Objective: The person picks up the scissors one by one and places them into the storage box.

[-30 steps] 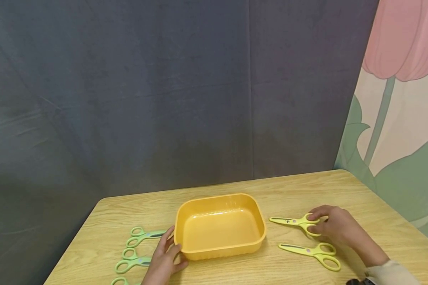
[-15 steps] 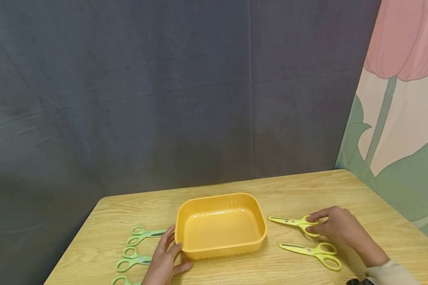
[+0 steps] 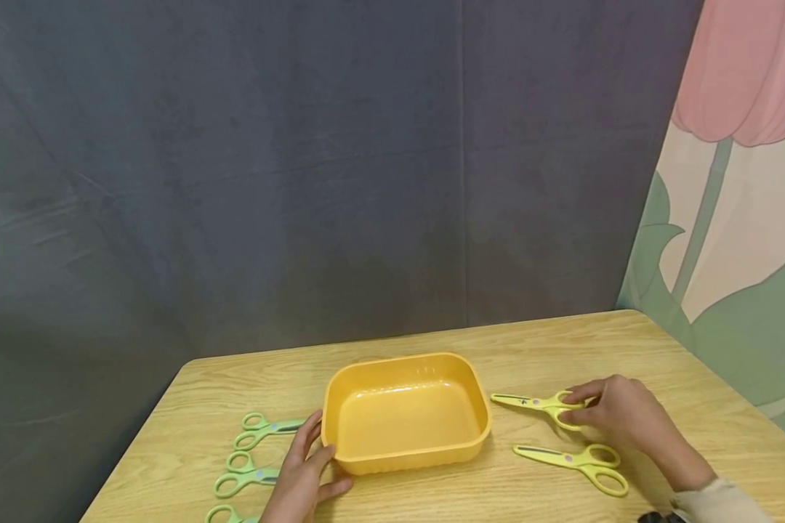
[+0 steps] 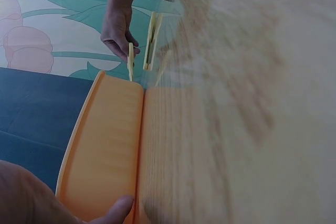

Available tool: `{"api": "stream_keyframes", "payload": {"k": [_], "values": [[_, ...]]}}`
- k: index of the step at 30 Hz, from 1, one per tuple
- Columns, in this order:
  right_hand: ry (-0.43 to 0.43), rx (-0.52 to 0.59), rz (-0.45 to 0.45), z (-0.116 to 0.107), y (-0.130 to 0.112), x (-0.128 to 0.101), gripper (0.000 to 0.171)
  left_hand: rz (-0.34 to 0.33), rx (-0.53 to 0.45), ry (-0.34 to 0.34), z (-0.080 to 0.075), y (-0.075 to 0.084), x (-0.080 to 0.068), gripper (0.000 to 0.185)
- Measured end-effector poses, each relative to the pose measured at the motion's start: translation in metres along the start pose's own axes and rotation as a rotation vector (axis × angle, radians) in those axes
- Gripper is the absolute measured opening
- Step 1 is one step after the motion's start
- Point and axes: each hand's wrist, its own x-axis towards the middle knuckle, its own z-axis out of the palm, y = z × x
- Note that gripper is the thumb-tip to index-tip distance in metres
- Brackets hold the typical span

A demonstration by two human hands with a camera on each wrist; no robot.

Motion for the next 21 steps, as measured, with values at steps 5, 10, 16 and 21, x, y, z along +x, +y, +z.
{"api": "stream_keyframes", "payload": {"k": [5,10,16,21], "values": [[-0.004,0.006,-0.005,-0.001,-0.003,-0.001,0.029,-0.005,-0.004,0.012,0.001,0.001,0.0,0.066],[0.007,0.009,-0.021,-0.003,-0.008,-0.002,0.028,-0.014,-0.018,0.034,0.001,0.003,0.0,0.066],[0.024,0.027,-0.019,-0.009,-0.017,-0.004,0.027,-0.025,-0.047,0.041,0.001,0.003,0.0,0.065],[0.052,0.024,-0.029,-0.013,-0.023,-0.006,0.026,-0.033,-0.063,0.027,-0.001,0.002,0.001,0.063]]}}
